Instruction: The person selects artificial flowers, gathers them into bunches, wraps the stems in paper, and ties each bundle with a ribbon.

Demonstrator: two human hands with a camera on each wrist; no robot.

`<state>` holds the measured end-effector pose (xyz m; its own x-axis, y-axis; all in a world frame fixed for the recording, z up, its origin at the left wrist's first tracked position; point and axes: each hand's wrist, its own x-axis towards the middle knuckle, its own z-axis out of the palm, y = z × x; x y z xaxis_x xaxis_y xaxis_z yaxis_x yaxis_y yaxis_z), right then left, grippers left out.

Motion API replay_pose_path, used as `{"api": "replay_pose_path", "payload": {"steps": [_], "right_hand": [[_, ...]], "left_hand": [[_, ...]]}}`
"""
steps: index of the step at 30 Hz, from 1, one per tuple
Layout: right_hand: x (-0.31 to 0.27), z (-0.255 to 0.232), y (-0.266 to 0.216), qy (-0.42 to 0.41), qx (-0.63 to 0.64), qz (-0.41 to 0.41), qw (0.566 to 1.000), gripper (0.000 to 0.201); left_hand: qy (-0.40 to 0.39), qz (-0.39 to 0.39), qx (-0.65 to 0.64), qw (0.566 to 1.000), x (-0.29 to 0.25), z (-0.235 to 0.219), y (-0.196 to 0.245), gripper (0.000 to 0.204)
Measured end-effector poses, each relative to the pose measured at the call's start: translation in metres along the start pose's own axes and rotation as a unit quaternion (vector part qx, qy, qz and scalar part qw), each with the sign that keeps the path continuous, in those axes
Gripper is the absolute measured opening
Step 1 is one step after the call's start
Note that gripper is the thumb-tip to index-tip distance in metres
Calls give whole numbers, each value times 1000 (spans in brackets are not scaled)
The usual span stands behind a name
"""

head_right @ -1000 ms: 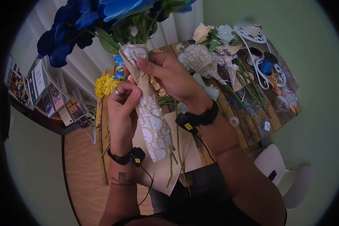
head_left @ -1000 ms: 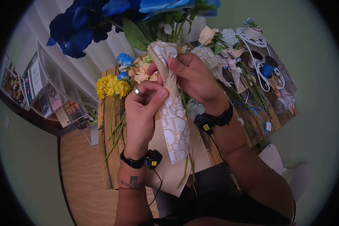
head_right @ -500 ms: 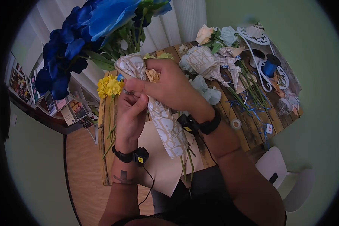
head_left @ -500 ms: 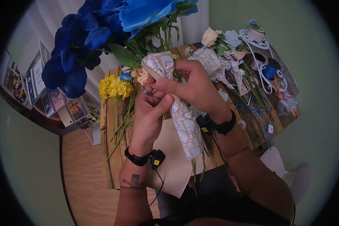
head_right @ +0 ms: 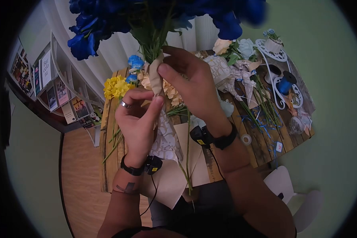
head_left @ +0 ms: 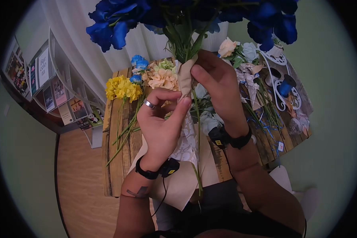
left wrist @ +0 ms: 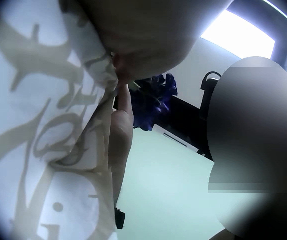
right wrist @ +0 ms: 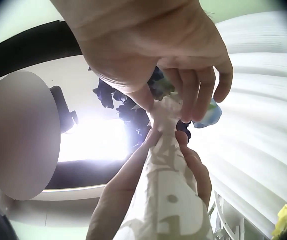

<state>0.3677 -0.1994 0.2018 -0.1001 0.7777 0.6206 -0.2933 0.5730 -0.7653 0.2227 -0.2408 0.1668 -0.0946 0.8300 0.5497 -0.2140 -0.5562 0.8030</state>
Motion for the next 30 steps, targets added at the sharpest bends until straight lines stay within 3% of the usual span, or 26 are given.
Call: {"api": "replay_pose_path", "payload": {"steps": [2,4,8,10,14,16,20,22,25,30], "right_hand": [[-1,1,0,28,14,-10,999,28],[-3,-7,0,-32,5,12,999,29],[-6,-2,1,-37,-5,15,999,24],[-7,1,1,-37,0,27,999,22],[-8,3,6,-30,-1,20,999,21],[-8,2,7,-22,-15,32,999,18],[-8,1,7,-40,-50,25,998,20],[-9,6,2,1,45,-1,999,25],[-7,-4,7,-3,-49,22,999,29],[-4,0,15,30,5,11,999,27]], "left_hand": [[4,6,18,1000,0,-1,-1,17],[0,46,68,997,0,-2,-1,20],[1,70,62,996,2,1,-3,29],[-5,135,140,981,3,0,-8,44],[-29,179,197,963,6,-2,-3,55],[-53,208,289,933,6,-3,4,58],[-59,198,303,930,6,-4,4,60],[-67,208,288,932,7,-6,3,59],[-69,203,274,938,7,-4,3,58],[-74,206,269,938,6,-5,5,55]]}}
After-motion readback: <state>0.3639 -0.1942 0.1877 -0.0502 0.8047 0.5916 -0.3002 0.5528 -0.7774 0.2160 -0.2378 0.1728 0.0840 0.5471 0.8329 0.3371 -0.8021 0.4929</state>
